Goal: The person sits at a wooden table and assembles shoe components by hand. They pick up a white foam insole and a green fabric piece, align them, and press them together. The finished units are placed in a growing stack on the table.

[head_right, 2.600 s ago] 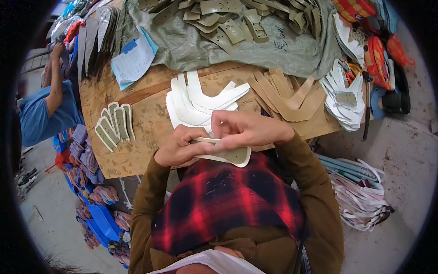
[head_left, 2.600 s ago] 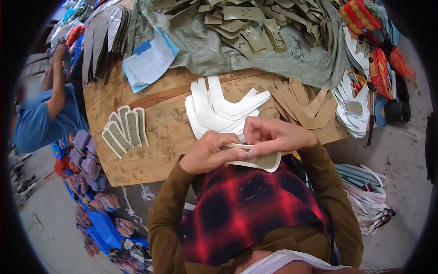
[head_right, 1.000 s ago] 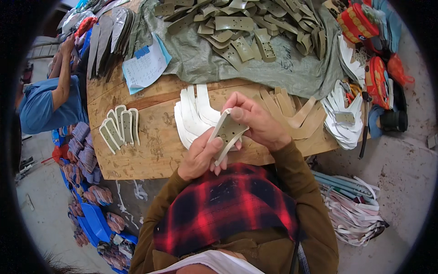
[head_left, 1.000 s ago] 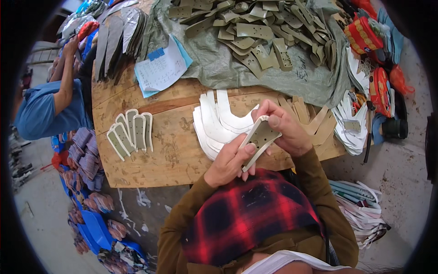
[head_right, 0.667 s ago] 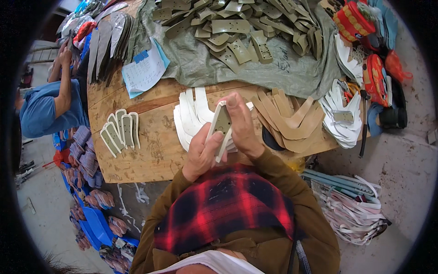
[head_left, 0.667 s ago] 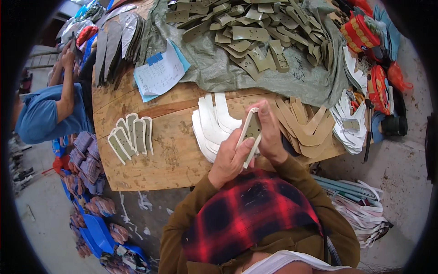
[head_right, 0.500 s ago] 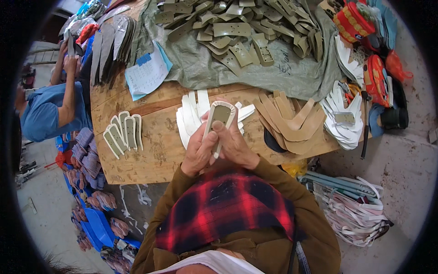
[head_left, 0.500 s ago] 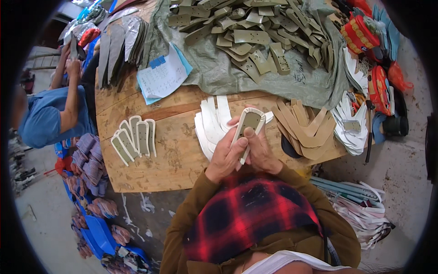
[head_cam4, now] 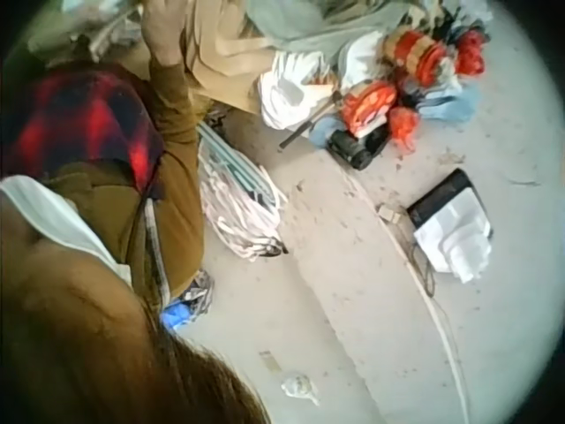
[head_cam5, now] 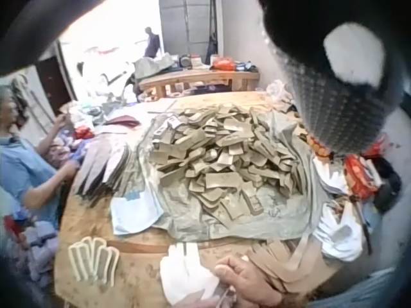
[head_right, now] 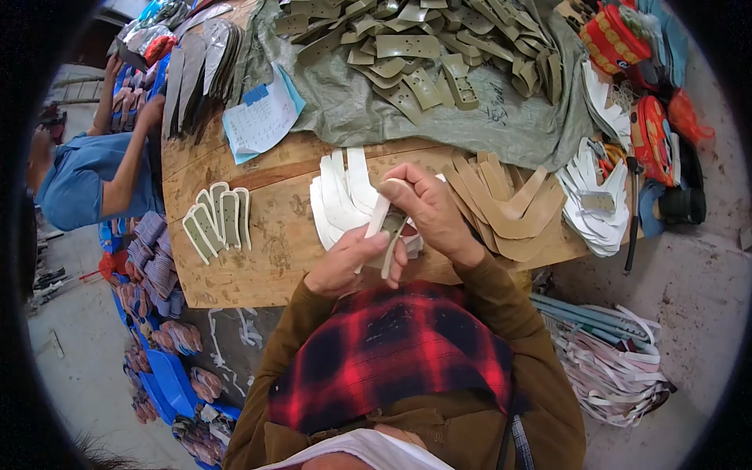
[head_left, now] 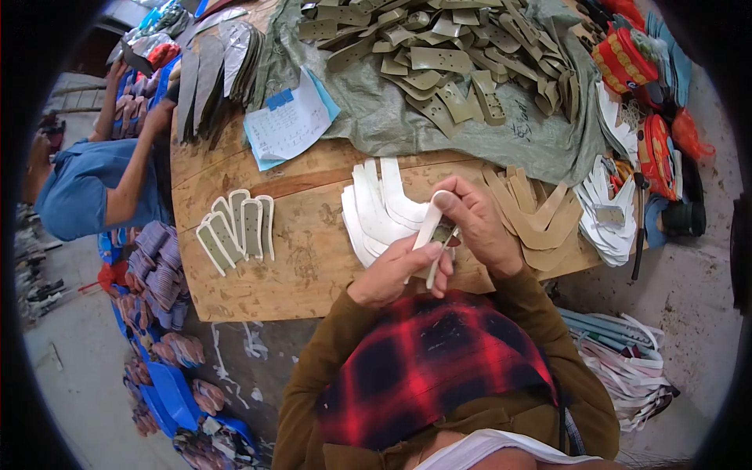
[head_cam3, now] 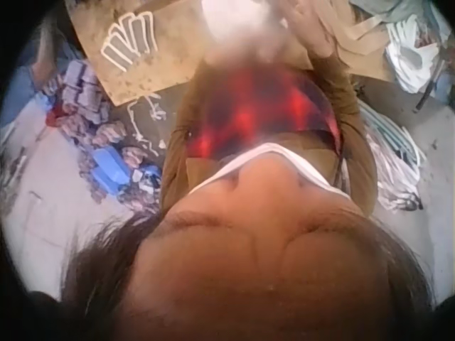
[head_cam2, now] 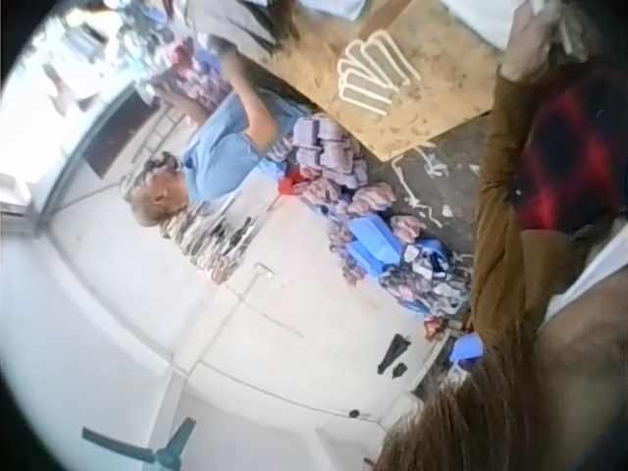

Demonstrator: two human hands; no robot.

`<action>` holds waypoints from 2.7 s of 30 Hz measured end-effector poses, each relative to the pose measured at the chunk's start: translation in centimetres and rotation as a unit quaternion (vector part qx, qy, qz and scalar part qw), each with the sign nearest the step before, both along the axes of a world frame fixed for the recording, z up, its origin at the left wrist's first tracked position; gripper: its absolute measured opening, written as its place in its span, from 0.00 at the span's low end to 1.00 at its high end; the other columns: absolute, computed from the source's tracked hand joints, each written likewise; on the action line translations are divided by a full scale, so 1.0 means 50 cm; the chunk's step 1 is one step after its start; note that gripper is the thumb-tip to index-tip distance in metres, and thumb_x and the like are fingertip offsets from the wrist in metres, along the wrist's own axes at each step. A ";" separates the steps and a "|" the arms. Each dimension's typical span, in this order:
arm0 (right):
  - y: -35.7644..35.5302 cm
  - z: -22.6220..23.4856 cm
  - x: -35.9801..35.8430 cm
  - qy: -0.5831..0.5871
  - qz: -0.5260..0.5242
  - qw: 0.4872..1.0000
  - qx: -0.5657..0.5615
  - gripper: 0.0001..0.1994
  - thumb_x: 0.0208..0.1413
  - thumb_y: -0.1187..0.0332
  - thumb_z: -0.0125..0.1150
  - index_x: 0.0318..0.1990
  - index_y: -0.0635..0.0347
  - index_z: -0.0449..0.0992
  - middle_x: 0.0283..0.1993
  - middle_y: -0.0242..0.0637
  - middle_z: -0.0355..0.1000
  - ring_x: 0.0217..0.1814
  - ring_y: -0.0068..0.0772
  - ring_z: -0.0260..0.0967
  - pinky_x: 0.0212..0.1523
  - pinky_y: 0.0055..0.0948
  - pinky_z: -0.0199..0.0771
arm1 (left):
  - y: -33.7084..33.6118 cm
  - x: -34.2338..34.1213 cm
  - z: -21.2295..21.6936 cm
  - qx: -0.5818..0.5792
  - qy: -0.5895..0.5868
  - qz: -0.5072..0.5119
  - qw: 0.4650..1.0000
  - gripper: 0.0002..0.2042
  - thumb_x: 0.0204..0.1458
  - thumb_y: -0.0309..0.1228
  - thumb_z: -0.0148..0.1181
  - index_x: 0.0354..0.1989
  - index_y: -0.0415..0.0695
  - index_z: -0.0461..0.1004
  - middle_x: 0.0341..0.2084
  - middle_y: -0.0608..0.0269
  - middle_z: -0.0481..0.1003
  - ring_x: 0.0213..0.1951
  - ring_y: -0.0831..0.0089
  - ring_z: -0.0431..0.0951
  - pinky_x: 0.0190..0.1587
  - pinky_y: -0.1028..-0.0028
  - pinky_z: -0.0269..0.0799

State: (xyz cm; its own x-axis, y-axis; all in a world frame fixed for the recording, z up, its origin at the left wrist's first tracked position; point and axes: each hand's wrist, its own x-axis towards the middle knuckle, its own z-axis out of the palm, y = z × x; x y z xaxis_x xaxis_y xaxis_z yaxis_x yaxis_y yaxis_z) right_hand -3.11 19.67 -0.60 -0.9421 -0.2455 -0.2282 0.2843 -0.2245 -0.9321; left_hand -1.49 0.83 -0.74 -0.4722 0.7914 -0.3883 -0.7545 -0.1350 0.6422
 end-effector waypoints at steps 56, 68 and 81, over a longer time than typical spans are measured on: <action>-0.023 -0.025 0.003 -0.050 -0.017 0.999 -0.002 0.15 0.63 0.71 0.55 0.56 0.63 0.68 0.41 0.29 0.73 0.37 0.13 0.67 0.39 0.17 0.68 | -0.019 0.032 -0.050 0.145 -0.146 0.138 0.969 0.30 0.66 0.55 0.33 0.56 0.36 0.64 0.21 0.59 0.70 0.12 0.76 0.63 0.15 0.79 0.59; -0.053 -0.032 0.001 0.088 -0.119 0.978 0.148 0.15 0.63 0.65 0.55 0.52 0.63 0.72 0.29 0.36 0.76 0.31 0.22 0.73 0.33 0.25 0.72 | -0.109 0.027 -0.011 -0.187 0.121 0.235 0.946 0.25 0.66 0.49 0.42 0.57 0.39 0.65 0.21 0.58 0.71 0.16 0.74 0.70 0.19 0.76 0.66; -0.041 -0.094 -0.022 0.342 0.018 0.780 0.523 0.11 0.49 0.65 0.64 0.37 0.59 0.72 0.35 0.39 0.67 0.42 0.44 0.65 0.45 0.40 0.61 | -0.157 -0.001 -0.034 -0.487 0.570 0.282 0.598 0.22 0.51 0.31 0.66 0.52 0.35 0.71 0.44 0.48 0.75 0.46 0.55 0.75 0.48 0.64 0.71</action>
State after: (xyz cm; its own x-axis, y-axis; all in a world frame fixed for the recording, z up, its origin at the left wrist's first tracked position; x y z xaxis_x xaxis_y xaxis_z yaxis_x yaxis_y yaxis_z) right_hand -4.21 17.61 -5.29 -0.9280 -0.2911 0.2325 -0.3720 0.7575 -0.5365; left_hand -1.54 -7.00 -2.46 -0.9550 0.0411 0.2937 0.2384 0.6956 0.6777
